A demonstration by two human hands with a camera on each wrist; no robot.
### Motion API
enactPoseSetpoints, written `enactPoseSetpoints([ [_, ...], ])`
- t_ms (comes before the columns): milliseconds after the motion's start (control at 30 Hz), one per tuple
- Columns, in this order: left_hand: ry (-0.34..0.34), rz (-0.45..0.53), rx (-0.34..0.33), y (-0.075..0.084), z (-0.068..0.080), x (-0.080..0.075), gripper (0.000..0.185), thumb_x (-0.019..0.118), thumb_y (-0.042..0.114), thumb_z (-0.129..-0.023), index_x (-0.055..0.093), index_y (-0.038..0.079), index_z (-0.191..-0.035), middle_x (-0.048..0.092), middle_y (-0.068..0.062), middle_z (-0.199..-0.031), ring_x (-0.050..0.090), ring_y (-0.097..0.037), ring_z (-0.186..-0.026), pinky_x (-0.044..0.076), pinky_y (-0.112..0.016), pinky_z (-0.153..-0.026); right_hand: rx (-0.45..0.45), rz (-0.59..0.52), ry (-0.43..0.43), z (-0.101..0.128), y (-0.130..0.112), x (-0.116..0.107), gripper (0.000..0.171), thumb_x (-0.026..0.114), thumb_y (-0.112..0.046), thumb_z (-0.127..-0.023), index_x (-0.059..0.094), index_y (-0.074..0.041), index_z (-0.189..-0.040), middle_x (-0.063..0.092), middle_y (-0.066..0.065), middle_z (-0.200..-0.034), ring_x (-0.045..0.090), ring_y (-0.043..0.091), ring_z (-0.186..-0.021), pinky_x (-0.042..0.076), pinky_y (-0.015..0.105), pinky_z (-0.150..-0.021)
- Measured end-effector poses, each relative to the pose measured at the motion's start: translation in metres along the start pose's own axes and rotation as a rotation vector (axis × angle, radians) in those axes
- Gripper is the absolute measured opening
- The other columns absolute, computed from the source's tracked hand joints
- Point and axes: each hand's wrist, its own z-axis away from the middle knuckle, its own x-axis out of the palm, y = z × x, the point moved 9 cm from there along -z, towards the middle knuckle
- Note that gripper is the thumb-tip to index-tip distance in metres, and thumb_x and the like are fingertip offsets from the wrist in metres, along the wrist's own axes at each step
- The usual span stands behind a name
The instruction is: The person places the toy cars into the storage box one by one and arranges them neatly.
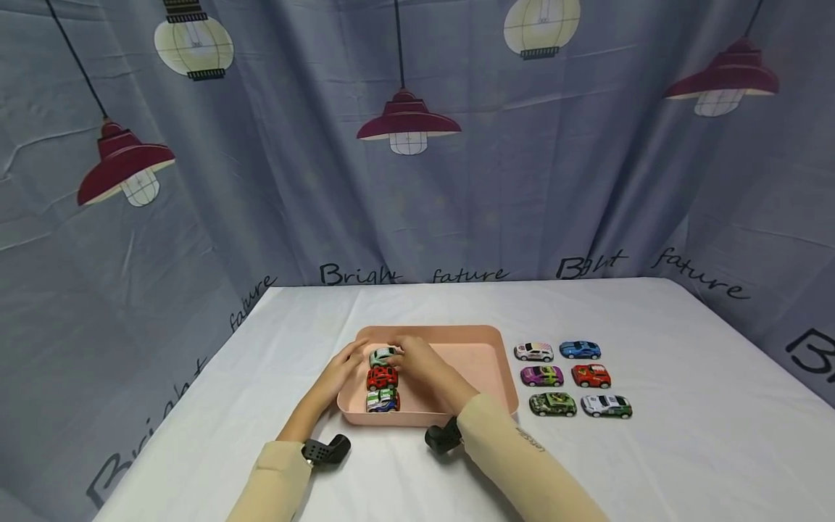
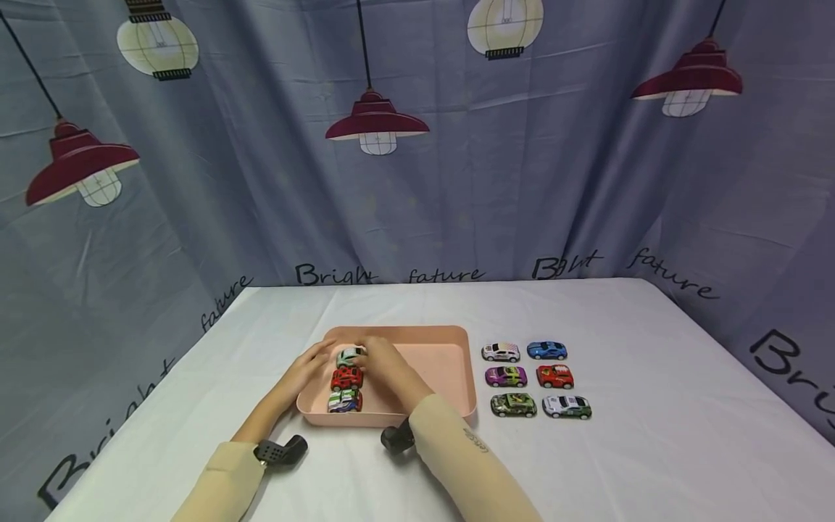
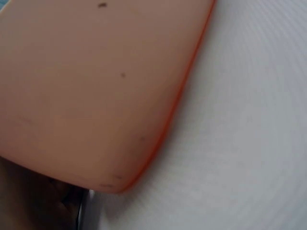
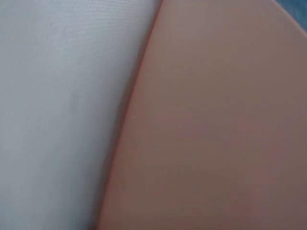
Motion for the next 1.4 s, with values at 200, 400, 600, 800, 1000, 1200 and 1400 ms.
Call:
enactPoseSetpoints([
  [200,-0.025,-0.028,0.006,0.024,0.011,0.001,0.044,0.036,0.019,-0.099,0.033,0.001,-0.139,0.023,-0.024,-0.147,0.016,-0.043,-0.136,0.016,-0.058,-0.110,-0.022,0.024,-0.005,0.004,0.000,-0.009,0.040,0.063,-0.016,-0.085,0.056,-0.002,-0.121,0.057,0.015,-0.124,0.050,0.030,-0.120,0.041,0.041,-0.101],
  [400,-0.003,-0.011,0.027,0.001,-0.002,0.000,0.043,0.038,0.020,-0.098,0.035,0.005,-0.139,0.025,-0.021,-0.147,0.018,-0.041,-0.137,0.016,-0.057,-0.110,-0.080,0.061,0.002,0.014,-0.007,-0.018,0.039,0.062,-0.017,-0.085,0.057,-0.002,-0.121,0.056,0.015,-0.124,0.048,0.030,-0.121,0.040,0.041,-0.102],
  [600,0.013,0.006,0.035,-0.007,-0.006,-0.002,0.043,0.039,0.024,-0.098,0.037,0.009,-0.138,0.027,-0.018,-0.147,0.021,-0.039,-0.137,0.020,-0.056,-0.110,-0.111,0.078,0.055,0.029,-0.012,-0.034,0.035,0.061,-0.019,-0.086,0.059,-0.003,-0.118,0.057,0.013,-0.123,0.050,0.029,-0.119,0.042,0.041,-0.100],
  [800,0.017,-0.006,0.010,-0.011,-0.006,-0.001,0.042,0.039,0.021,-0.097,0.037,0.011,-0.139,0.024,-0.017,-0.149,0.017,-0.039,-0.138,0.015,-0.057,-0.111,-0.080,0.060,0.095,0.045,-0.006,-0.047,0.031,0.059,-0.024,-0.089,0.061,-0.007,-0.115,0.059,0.009,-0.121,0.052,0.027,-0.117,0.044,0.042,-0.098],
  [1000,0.019,-0.009,0.000,-0.013,-0.007,0.000,0.042,0.038,0.023,-0.098,0.038,0.013,-0.139,0.023,-0.016,-0.150,0.015,-0.038,-0.138,0.012,-0.057,-0.111,-0.095,0.077,0.159,0.064,-0.005,-0.064,0.028,0.060,-0.022,-0.088,0.063,-0.009,-0.112,0.061,0.007,-0.117,0.055,0.027,-0.113,0.047,0.042,-0.093],
  [1200,0.003,0.002,0.000,-0.007,-0.003,0.000,0.043,0.038,0.022,-0.098,0.036,0.009,-0.139,0.022,-0.019,-0.149,0.014,-0.040,-0.138,0.012,-0.058,-0.110,-0.095,0.105,0.215,0.079,-0.005,-0.076,0.025,0.062,-0.022,-0.086,0.065,-0.011,-0.109,0.063,0.005,-0.115,0.058,0.025,-0.109,0.049,0.040,-0.090],
  [1400,-0.016,0.002,-0.001,0.018,0.011,0.000,0.044,0.036,0.019,-0.099,0.033,0.002,-0.139,0.021,-0.022,-0.148,0.014,-0.041,-0.137,0.013,-0.058,-0.111,-0.136,0.126,0.259,0.098,-0.007,-0.091,0.026,0.064,-0.021,-0.084,0.065,-0.011,-0.108,0.063,0.007,-0.113,0.058,0.026,-0.108,0.050,0.042,-0.088],
])
